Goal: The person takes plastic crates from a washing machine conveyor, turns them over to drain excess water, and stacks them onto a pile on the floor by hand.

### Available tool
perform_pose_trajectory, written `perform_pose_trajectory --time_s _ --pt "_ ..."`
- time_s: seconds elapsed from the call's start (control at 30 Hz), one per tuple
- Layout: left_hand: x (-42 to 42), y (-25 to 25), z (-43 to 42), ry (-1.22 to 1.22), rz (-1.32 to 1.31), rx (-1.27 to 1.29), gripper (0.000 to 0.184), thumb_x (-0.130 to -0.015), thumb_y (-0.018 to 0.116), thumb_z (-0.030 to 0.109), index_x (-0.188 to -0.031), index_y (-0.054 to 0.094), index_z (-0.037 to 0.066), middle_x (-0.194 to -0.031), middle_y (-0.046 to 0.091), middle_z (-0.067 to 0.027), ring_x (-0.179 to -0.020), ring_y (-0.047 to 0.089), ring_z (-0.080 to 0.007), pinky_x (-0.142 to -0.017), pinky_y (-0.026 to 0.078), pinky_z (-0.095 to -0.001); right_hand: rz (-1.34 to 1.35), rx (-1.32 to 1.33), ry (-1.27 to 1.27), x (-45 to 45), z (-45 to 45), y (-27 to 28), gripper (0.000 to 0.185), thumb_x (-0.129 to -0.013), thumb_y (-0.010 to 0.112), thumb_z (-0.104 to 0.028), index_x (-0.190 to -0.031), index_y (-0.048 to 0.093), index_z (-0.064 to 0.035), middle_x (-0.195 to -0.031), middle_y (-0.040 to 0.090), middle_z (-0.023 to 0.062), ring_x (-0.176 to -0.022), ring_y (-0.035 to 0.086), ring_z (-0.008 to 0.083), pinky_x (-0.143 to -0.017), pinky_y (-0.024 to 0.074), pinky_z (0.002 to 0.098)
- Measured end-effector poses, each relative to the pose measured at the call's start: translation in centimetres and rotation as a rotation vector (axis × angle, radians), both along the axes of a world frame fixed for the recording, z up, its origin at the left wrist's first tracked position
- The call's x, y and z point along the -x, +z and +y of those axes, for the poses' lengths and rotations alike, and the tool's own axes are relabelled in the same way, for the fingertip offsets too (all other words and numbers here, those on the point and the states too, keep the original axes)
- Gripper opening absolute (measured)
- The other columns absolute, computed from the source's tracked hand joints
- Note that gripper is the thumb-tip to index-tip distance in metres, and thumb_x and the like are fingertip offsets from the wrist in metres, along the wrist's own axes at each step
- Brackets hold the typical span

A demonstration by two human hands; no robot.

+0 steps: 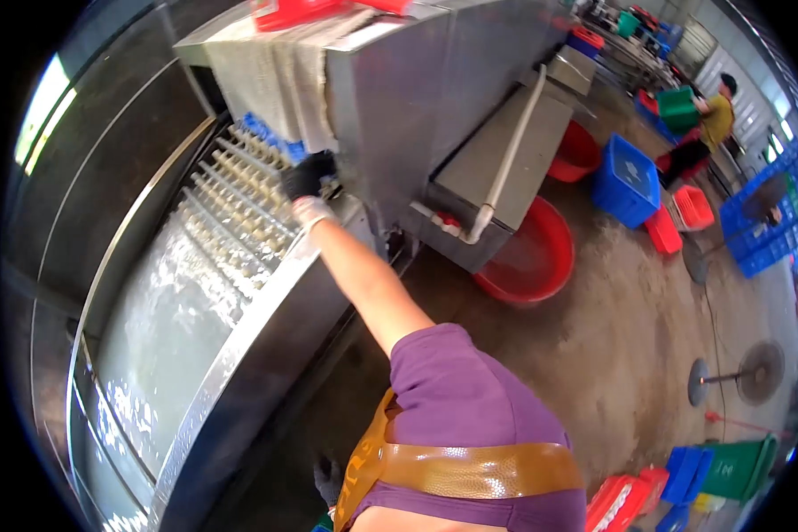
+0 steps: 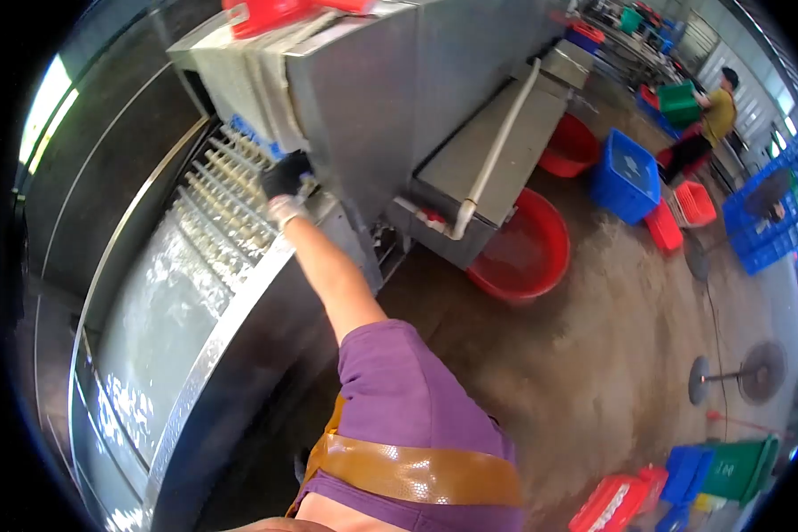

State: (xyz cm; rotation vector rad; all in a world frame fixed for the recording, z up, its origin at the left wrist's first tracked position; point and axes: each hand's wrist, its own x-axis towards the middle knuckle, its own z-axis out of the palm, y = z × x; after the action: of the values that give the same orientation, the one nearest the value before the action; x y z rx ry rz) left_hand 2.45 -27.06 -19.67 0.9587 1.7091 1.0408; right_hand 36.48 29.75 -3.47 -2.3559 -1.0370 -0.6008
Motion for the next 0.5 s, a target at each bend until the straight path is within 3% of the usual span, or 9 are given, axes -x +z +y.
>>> perform_pose_trajectory --time_s 0.03,0.07,0.1,0.17,0.2,0.23,0.27,0.37,0.5 --pt "0.5 -0.8 0.5 -0.129 0.076 0.040 0.034 -0.079 0.065 0.016 -0.108 0.056 0.000 -0.097 0.061 -0.0148 -0.087 0.058 -0.0203 -0.078 0.046 -0.0324 0.049 -0.165 0.173 2.2 5.6 -6.8 0.092 -0.074 0.058 -0.045 -0.129 0.019 0.0180 -0.135 0.019 0.0360 -0.127 0.022 0.0441 -0.106 0.0210 0.0414" --pt "1.1 -1.5 0.7 -0.254 0.151 0.081 0.033 -0.080 0.064 0.015 -0.108 0.055 0.000 -0.098 0.061 -0.0142 -0.087 0.057 -0.0200 -0.078 0.046 -0.0320 0.554 -0.226 0.611 3.0 2.6 -5.5 0.096 -0.076 0.056 -0.046 -0.135 0.005 0.0102 -0.139 0.010 0.0333 -0.131 0.008 0.0406 -0.108 0.0139 0.0381" --pt "1.6 -2.3 0.8 -0.370 0.227 0.115 0.033 -0.080 0.063 0.014 -0.108 0.055 0.000 -0.099 0.061 -0.0137 -0.087 0.057 -0.0198 -0.078 0.045 -0.0316 0.653 -0.306 0.758 3.8 -2.3 -1.3 0.090 -0.076 0.056 -0.045 -0.135 0.012 0.0068 -0.138 0.016 0.0323 -0.130 0.014 0.0397 -0.107 0.0174 0.0377" --pt "2.6 -2.8 0.4 -0.575 0.386 0.188 0.031 -0.081 0.062 0.012 -0.109 0.055 0.000 -0.102 0.061 -0.0126 -0.088 0.056 -0.0193 -0.079 0.045 -0.0309 0.812 -0.396 0.769 4.3 -4.4 0.3 0.081 -0.075 0.059 -0.041 -0.134 0.024 0.0010 -0.134 0.028 0.0289 -0.126 0.027 0.0377 -0.105 0.0244 0.0371" --pt "2.6 -2.2 0.2 -0.572 0.390 0.198 0.031 -0.081 0.062 0.012 -0.109 0.055 0.000 -0.102 0.061 -0.0126 -0.088 0.056 -0.0193 -0.079 0.045 -0.0309 0.919 -0.403 0.557 3.9 -3.8 0.6 0.075 -0.074 0.060 -0.040 -0.130 0.032 0.0009 -0.130 0.036 0.0262 -0.121 0.033 0.0369 -0.102 0.0285 0.0372" --pt "1.4 -1.0 0.8 -0.400 0.159 0.150 0.031 -0.082 0.060 0.012 -0.110 0.054 -0.001 -0.102 0.060 -0.0117 -0.088 0.056 -0.0192 -0.078 0.045 -0.0299 1.033 -0.421 0.349 3.4 -3.6 1.5 0.070 -0.072 0.062 -0.039 -0.125 0.040 0.0008 -0.125 0.044 0.0235 -0.117 0.040 0.0361 -0.099 0.0326 0.0372" --pt "0.2 0.3 1.4 -0.231 -0.069 0.078 0.031 -0.083 0.058 0.011 -0.111 0.053 -0.001 -0.102 0.060 -0.0109 -0.087 0.055 -0.0191 -0.077 0.045 -0.0289 1.088 -0.487 0.189 2.4 -4.1 1.9 0.057 -0.079 0.056 -0.038 -0.123 0.045 -0.0030 -0.122 0.050 0.0144 -0.118 0.041 0.0311 -0.096 0.0356 0.0372" --pt "0.7 -0.3 1.2 -0.168 -0.005 0.136 0.031 -0.083 0.058 0.011 -0.112 0.052 -0.001 -0.102 0.059 -0.0108 -0.087 0.055 -0.0189 -0.076 0.045 -0.0288 1.215 -0.444 0.150 -0.8 -3.5 0.9 0.060 -0.076 0.058 -0.038 -0.123 0.043 -0.0021 -0.121 0.050 0.0159 -0.117 0.041 0.0316 -0.095 0.0360 0.0372" --pt "1.6 -1.1 0.7 -0.187 0.101 0.214 0.031 -0.083 0.058 0.011 -0.112 0.052 -0.001 -0.102 0.059 -0.0107 -0.087 0.055 -0.0186 -0.076 0.045 -0.0287 1.271 -0.403 0.293 -1.1 -3.0 0.4 0.065 -0.074 0.060 -0.038 -0.123 0.041 -0.0009 -0.120 0.050 0.0178 -0.116 0.042 0.0322 -0.094 0.0366 0.0371"
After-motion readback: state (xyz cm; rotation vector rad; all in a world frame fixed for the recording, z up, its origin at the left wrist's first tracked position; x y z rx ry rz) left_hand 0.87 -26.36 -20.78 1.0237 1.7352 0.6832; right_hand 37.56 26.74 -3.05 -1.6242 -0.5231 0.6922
